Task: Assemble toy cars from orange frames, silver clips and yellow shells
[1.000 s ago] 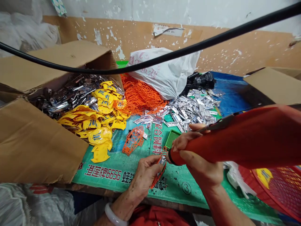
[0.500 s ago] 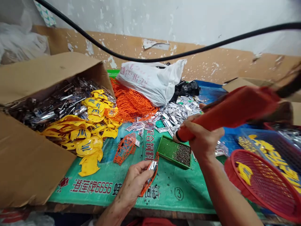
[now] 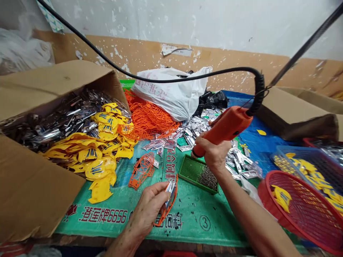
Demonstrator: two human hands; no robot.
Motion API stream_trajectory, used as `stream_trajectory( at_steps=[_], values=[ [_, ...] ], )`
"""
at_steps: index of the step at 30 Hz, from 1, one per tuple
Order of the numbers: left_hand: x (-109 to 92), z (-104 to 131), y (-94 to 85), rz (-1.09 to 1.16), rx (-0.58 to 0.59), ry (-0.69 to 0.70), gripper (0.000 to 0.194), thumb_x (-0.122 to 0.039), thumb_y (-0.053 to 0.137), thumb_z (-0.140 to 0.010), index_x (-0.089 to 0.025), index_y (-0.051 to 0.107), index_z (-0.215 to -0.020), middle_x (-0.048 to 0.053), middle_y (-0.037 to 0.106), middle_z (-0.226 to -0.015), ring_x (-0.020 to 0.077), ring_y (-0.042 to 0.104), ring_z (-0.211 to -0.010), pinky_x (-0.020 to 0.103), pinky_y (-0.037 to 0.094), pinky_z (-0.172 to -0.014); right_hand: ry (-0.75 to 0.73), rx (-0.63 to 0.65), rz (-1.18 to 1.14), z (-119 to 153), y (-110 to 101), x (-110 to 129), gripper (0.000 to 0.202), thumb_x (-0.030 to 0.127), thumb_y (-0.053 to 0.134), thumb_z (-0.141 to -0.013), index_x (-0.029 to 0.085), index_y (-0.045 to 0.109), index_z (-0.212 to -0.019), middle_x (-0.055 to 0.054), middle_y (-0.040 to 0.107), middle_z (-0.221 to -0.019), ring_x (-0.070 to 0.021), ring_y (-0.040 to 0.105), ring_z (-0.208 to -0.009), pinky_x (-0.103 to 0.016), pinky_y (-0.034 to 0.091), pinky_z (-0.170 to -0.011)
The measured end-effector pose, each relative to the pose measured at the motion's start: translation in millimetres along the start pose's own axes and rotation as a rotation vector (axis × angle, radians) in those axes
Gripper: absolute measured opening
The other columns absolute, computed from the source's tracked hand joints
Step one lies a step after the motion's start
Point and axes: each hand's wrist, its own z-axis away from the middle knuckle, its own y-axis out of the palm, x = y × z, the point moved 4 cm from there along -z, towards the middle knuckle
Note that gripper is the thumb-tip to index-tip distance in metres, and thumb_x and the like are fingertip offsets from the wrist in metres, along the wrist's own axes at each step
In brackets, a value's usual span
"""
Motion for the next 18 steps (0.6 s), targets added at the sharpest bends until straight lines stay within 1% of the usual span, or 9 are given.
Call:
stream_trajectory(
  at_steps=[3,6,12,18],
  values=[
    [-0.9,0.6,0.4,-0.008,0.002,0.001,0.019,-0.028,0.056,-0.072,-0.014,0.066,-0.080,-0.002,0.051,-0.061,0.0076,0.036,-0.049,0.018,0.028,-0.044,-0.001,-0.001,0.015,0.2,0.0,-3.1,0.017,0.021,0.075,-0.050,0.016,0.063,-0.061,0.002,0.061,-0.059,-0.0134,0.055,-0.052,-0.032,0.048,-0.054],
    [-0.7,1.0,0.6,-0.011,0.011,0.005,0.017,-0.027,0.054,-0.073,-0.014,0.064,-0.078,-0.002,0.051,-0.061,0.0078,0.037,-0.050,0.018,0.030,-0.046,0.001,-0.006,0.023,-0.1,-0.3,-6.3,0.016,0.023,0.075,-0.051,0.015,0.062,-0.058,0.002,0.060,-0.057,-0.0133,0.055,-0.051,-0.032,0.048,-0.052],
    [-1.3,0.7,-0.3,-0.043,-0.001,-0.005,0.025,-0.025,0.051,-0.072,-0.014,0.067,-0.087,-0.003,0.052,-0.061,0.0085,0.042,-0.051,0.019,0.032,-0.046,0.006,0.013,0.014,-1.0,0.1,-9.4,0.017,0.024,0.074,-0.053,0.015,0.061,-0.058,0.001,0.060,-0.059,-0.0128,0.055,-0.052,-0.031,0.048,-0.053],
    [-4.8,0.7,1.5,-0.057,0.015,-0.001,0.027,-0.026,0.051,-0.071,-0.012,0.067,-0.087,-0.003,0.053,-0.061,0.0083,0.044,-0.050,0.019,0.034,-0.046,0.002,0.019,-0.002,0.9,0.7,-9.7,0.022,0.027,0.074,-0.054,0.016,0.060,-0.067,0.002,0.059,-0.060,-0.0126,0.055,-0.053,-0.031,0.050,-0.054]
  ],
)
